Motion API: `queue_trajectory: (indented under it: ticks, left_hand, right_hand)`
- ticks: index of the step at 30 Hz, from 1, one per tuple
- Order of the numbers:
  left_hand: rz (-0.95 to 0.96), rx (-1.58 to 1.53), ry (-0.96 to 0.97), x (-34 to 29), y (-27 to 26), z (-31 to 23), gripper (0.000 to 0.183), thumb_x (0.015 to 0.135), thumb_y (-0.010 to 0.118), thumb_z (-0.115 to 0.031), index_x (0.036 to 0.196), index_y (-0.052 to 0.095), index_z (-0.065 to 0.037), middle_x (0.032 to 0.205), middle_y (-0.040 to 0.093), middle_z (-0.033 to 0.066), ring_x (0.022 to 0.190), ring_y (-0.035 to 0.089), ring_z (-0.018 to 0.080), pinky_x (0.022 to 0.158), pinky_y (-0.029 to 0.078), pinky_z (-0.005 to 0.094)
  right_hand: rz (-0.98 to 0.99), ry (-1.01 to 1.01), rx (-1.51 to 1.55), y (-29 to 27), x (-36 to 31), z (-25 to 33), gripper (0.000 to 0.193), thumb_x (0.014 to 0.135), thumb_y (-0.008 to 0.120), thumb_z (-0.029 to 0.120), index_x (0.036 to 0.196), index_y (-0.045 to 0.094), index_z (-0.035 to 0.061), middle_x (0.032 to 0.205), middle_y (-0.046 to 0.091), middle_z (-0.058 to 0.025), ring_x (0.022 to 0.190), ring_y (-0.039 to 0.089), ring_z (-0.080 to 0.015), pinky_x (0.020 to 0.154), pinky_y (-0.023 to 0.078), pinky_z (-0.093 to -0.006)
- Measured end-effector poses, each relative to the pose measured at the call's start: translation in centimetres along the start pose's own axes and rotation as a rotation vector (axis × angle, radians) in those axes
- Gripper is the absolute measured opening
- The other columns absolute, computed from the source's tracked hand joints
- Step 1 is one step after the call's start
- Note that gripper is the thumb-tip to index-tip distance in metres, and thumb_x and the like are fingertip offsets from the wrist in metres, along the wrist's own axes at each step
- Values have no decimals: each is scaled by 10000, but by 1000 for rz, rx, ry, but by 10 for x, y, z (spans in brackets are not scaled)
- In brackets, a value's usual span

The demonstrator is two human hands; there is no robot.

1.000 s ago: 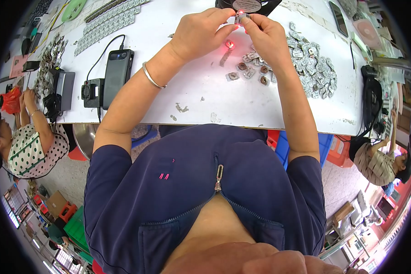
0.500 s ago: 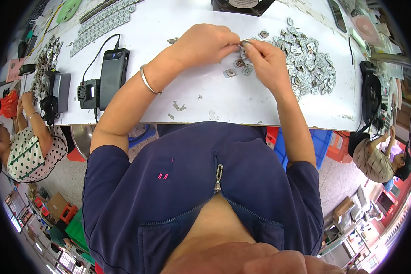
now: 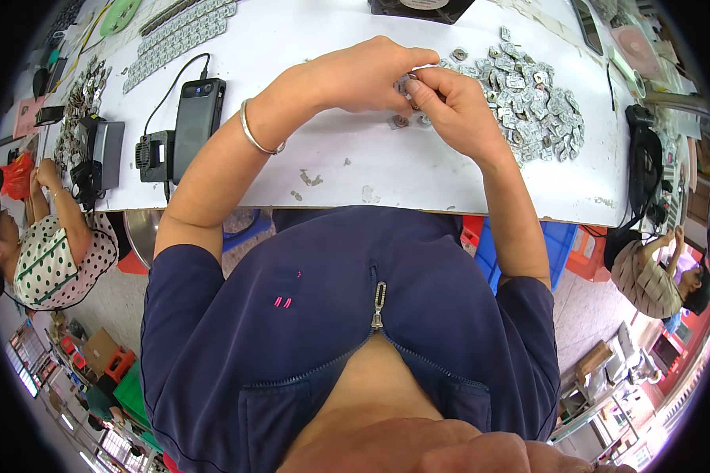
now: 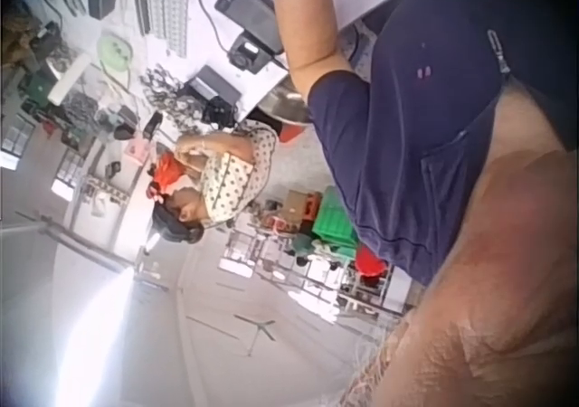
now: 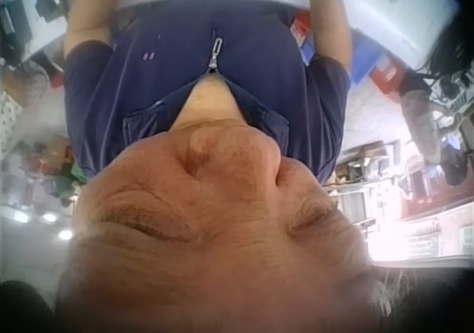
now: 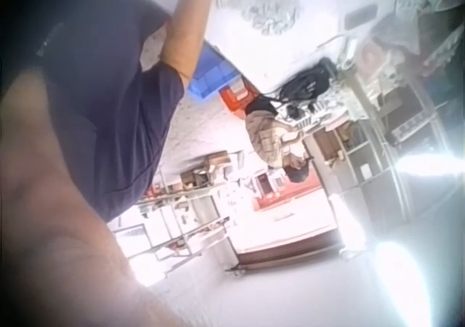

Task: The person assembles small metal components by hand, inserting pins into housings at a workstation.

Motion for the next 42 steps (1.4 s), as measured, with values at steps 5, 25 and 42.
queue_trajectory:
  ticks: [5,25,42]
  left_hand:
    - [-16,-35,36,1,-6,-6,650,696,756,-114,1299,525,-34,995,689,182,823,669,312,764,521,345]
    - [196,-574,89,-16,-20,19,225,935,591,-202,993,665,3,779,627,31,662,568,81,611,480,233]
    - [-687,502,381,-24,-47,3,221,818,696,-94,1038,677,-77,821,691,46,652,662,190,552,526,260]
  right_hand:
    - [-20,-89,-17,-9,5,13,203,906,597,185,894,664,-6,639,559,-57,570,483,-118,533,410,-287]
    - [319,62,690,-3,14,14,230,957,561,233,910,638,21,639,482,57,562,394,-28,504,338,-199]
    - [-123,63,66,-22,40,-3,257,907,562,231,838,601,-14,610,494,-18,570,428,-92,533,373,-286]
Point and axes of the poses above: each hand's wrist, its own x-axis towards the middle knuckle, its own y-axis out of the palm, z = x × y, the point moved 8 cm from there along x, towards the middle knuckle
